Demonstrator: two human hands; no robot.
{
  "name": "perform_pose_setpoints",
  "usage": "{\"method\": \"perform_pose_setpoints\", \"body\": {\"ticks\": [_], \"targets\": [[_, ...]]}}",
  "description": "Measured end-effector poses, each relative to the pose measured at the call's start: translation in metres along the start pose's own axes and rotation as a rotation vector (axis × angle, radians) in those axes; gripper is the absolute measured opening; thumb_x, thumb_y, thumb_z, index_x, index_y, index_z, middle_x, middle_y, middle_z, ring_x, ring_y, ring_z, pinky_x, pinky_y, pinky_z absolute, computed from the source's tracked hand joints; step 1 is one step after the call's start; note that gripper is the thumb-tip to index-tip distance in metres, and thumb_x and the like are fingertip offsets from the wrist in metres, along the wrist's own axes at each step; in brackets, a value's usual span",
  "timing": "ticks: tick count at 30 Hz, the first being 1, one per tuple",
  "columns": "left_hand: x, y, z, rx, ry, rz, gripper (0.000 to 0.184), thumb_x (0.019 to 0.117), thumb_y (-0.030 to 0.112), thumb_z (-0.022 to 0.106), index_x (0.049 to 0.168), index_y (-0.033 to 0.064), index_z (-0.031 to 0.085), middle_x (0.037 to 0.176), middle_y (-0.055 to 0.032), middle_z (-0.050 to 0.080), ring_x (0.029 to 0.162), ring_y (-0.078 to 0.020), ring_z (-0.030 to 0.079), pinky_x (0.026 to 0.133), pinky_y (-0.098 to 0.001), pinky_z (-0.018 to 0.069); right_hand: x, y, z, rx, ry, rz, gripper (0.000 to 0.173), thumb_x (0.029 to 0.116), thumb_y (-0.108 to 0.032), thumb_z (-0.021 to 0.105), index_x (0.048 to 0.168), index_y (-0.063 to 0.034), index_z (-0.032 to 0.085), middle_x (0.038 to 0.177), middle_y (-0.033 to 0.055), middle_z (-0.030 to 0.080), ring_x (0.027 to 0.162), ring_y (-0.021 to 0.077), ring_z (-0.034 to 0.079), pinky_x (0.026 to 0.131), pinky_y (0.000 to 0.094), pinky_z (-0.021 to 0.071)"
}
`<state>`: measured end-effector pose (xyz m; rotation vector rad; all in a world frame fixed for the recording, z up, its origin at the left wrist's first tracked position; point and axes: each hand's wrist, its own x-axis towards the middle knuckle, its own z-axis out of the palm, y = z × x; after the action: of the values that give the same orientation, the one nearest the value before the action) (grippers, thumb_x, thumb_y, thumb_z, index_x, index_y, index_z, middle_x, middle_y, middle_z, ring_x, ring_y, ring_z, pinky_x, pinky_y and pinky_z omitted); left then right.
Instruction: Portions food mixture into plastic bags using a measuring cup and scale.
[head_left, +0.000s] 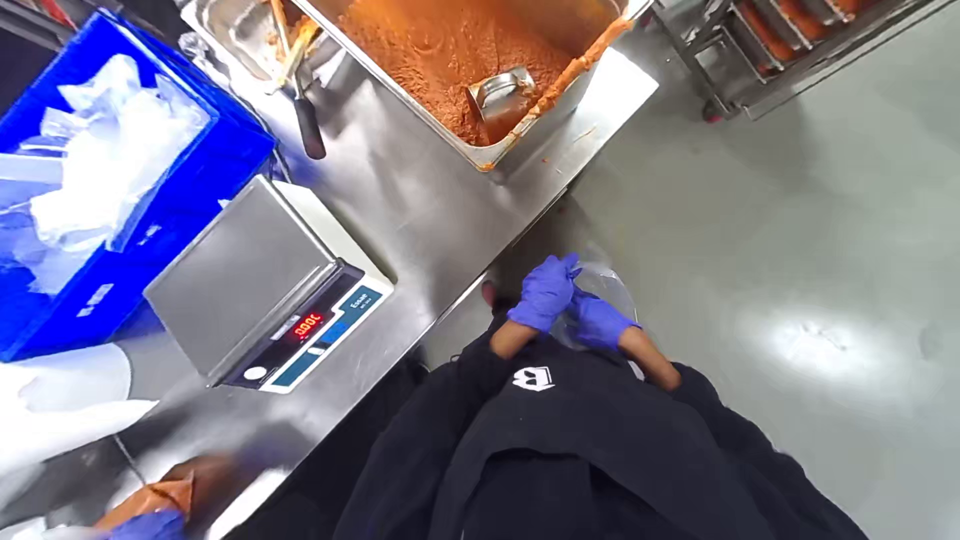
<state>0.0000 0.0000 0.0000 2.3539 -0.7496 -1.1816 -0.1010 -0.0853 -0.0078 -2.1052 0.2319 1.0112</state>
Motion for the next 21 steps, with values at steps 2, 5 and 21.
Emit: {"method": "perform_pose_setpoints", "body": {"ticks": [2,5,21], "targets": [[-0.028,-0.007,-0.020,-0.070,0.089,-0.016,0.044,0.1088,0.029,0.043,0.151,0.0192,0.051,0.131,-0.0202,0.064,0.117,-0.0372,0.064,0.099,-0.0557,0.0516,-0.058,0.011,-0.035,0.064,0.168,-0.437,0.046,0.1028,-0.036,0.056,0.142,-0.0131,0.062,0.148,0.0098,0.058,0.137,0.0240,0.055,0.111,0.0483,0.0468],[-0.077,-0.024,-0.046,-0.169,0.251,-0.014,0.044,0.1081,0.025,0.044,0.149,0.0122,0.052,0.127,-0.0217,0.065,0.116,-0.0363,0.065,0.100,-0.0551,0.0513,-0.119,-0.007,-0.111,0.351,0.217,-0.948,0.032,0.1073,-0.028,0.053,0.131,-0.0141,0.069,0.138,0.0014,0.067,0.134,0.0180,0.059,0.113,0.0385,0.0513],[-0.213,-0.124,-0.181,-0.765,0.813,-0.019,0.039,0.1090,0.024,0.039,0.138,0.0087,0.060,0.087,0.0051,0.068,0.068,-0.0008,0.061,0.065,-0.0209,0.0551,0.019,-0.216,-0.284,-0.458,0.608,-0.516,0.037,0.1013,-0.029,0.063,0.131,-0.0075,0.069,0.127,0.0189,0.069,0.116,0.0361,0.065,0.099,0.0606,0.0489]]}}
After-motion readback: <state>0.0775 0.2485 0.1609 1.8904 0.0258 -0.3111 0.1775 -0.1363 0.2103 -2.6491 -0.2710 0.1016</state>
